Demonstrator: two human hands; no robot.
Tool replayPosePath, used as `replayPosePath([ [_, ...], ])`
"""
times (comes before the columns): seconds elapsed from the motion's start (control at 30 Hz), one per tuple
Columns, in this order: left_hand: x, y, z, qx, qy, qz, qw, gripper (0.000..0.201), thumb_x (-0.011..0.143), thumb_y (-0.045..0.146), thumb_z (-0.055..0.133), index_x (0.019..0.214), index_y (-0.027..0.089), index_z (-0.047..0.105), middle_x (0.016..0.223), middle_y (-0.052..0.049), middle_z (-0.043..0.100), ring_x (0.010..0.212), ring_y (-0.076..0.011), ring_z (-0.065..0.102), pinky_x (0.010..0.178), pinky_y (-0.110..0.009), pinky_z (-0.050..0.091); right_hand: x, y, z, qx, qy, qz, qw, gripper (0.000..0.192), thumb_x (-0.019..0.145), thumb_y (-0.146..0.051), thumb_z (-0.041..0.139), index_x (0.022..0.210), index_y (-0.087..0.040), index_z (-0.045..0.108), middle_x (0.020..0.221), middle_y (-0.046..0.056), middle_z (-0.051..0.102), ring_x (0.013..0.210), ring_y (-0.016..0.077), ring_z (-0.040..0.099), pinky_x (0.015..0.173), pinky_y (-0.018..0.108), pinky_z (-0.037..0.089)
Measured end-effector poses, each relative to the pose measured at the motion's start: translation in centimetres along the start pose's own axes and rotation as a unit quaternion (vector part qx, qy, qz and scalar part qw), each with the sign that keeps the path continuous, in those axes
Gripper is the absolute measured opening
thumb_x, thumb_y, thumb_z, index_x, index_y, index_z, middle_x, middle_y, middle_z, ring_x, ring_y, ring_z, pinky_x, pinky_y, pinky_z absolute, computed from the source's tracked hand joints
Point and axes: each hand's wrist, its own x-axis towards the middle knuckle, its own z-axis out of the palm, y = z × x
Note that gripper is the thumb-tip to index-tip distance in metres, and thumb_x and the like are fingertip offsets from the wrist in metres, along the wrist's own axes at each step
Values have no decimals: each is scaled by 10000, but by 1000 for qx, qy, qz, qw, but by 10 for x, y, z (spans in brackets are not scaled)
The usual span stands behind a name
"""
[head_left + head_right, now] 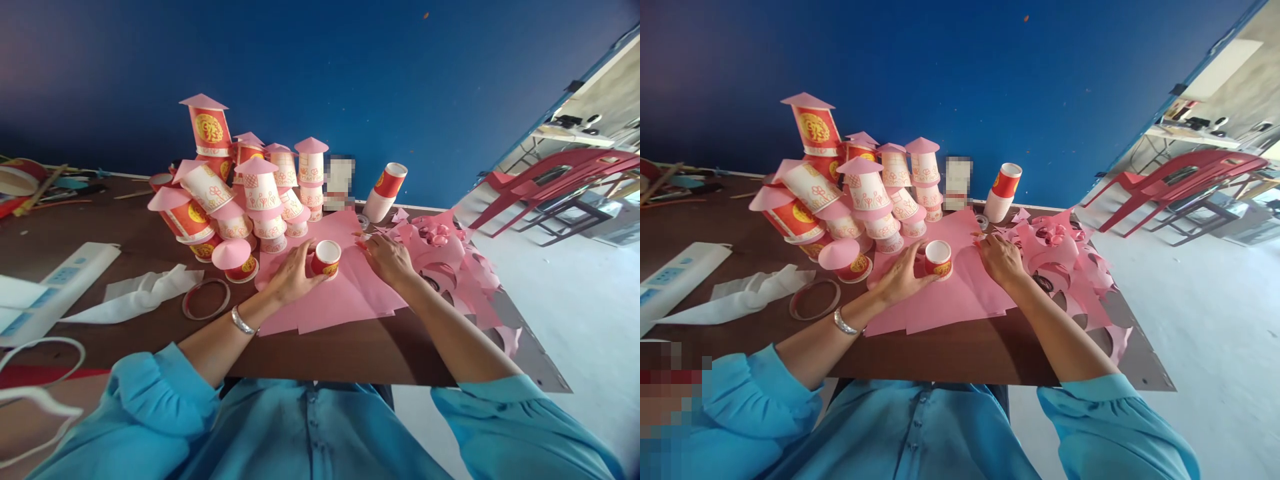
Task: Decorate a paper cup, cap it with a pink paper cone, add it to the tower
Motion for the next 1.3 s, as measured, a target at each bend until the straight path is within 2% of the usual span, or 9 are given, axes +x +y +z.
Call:
replayPosePath([
  [0.1,0,1,0,6,-5,16,1000,857,780,451,862,1510,216,479,1427,-181,643,1271,-381,647,1110,-521,527,-1,-8,-1,36,25,-24,999,301,1034,-246,521,1255,-197,719,1274,148,739,1166,305,677,800,372,571],
  [0.23,-1,7,-3,41,20,63,997,826,854,408,795,1548,195,400,1489,-194,589,1346,-367,598,1147,-537,495,-2,-18,3,91,63,-52,992,235,998,-177,555,1159,-201,725,1375,119,712,1266,290,653,906,388,584],
  [0.37,-2,13,-5,72,36,104,991,820,882,351,763,1564,182,340,1492,-205,575,1375,-349,574,1149,-532,492,-7,-25,13,98,75,-56,991,218,991,-175,548,1123,-176,721,1244,157,743,1244,307,658,927,391,576],
  [0.5,-4,12,1,83,19,89,992,900,850,372,813,1573,170,318,1504,-231,566,1404,-381,558,1146,-544,493,-12,-28,24,113,71,-82,988,244,990,-159,514,1121,-141,718,1171,174,741,1176,311,671,971,407,560],
  [0.63,-3,15,4,88,-21,63,994,794,859,368,817,1510,158,414,1452,-243,613,1346,-400,613,1103,-551,512,-13,-28,31,149,91,-107,979,283,1013,-167,475,1144,-172,726,1160,146,748,1119,290,684,973,405,555],
  [0.73,-2,20,0,91,-33,61,993,615,892,399,782,1407,195,516,1352,-180,687,1257,-350,672,1057,-509,544,-14,-29,34,159,105,-111,975,278,1012,-166,477,1125,-174,731,1150,142,755,1093,286,690,958,403,557],
  [0.83,-3,25,-3,92,-35,75,992,592,892,406,777,1389,210,523,1338,-141,694,1229,-303,683,1039,-452,564,-14,-29,34,162,114,-111,974,275,1008,-154,481,1124,-166,730,1153,139,757,1090,284,691,945,394,556],
  [1.1,-8,29,-4,82,-141,91,982,665,844,368,811,1414,230,498,1346,-129,684,1246,-325,667,1039,-493,576,-10,-18,28,146,161,-56,974,248,1017,-176,511,1137,-190,727,1238,139,722,1214,285,626,1024,407,511],
  [1.3,-7,17,-2,115,-112,121,980,630,883,300,744,1438,194,465,1319,-161,683,1216,-341,679,1016,-518,589,-6,5,32,79,128,80,985,262,978,-206,593,1205,-169,718,1289,151,689,1180,318,572,983,425,467],
])
